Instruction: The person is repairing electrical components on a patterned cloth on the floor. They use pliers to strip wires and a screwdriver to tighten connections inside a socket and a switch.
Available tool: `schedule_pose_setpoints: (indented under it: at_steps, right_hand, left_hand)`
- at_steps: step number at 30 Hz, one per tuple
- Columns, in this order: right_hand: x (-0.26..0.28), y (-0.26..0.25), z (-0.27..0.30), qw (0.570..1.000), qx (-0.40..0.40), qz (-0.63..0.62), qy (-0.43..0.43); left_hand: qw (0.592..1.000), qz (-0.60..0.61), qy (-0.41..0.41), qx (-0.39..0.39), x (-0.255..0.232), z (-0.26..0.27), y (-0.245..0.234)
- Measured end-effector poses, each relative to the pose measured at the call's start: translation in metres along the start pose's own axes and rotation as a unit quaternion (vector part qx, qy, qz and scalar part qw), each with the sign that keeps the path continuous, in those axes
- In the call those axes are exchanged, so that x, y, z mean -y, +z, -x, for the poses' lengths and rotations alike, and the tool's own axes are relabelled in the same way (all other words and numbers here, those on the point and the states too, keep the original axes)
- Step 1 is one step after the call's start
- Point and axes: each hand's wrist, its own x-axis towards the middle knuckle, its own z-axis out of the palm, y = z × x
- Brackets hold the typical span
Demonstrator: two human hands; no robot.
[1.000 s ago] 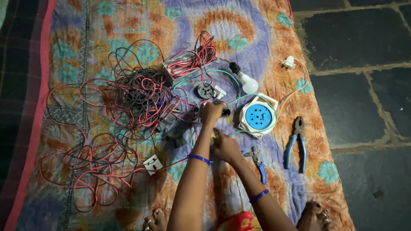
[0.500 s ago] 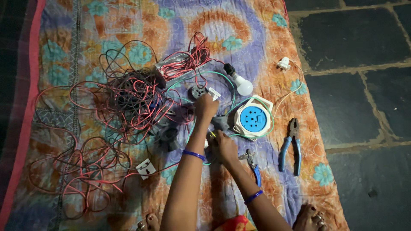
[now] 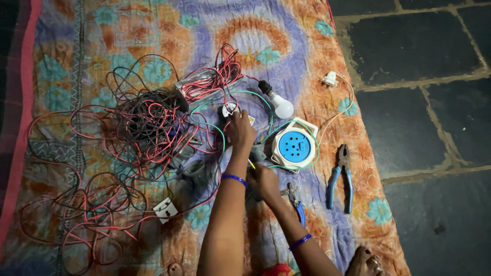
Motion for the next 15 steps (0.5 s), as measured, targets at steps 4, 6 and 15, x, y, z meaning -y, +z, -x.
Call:
schedule_pose_setpoints:
  at_steps: [4,6,15]
  right_hand:
    - [-0.015,-0.008,-0.004,0.997,0.047,-0.061,-0.001]
    - [-0.02,-0.014,-0.008,0.994,0.062,-0.093,-0.009]
    - [-0.031,-0.107,-0.034,0.98,0.09,-0.161,0.076]
  left_hand:
    - [0.997,0.078,-0.003,-0.004,0.015,0.007,0.011]
    - [0.987,0.154,-0.02,-0.029,0.014,0.007,0.008]
    - [0.869,0.492,-0.03,-0.031,0.003,0.046,-0.05]
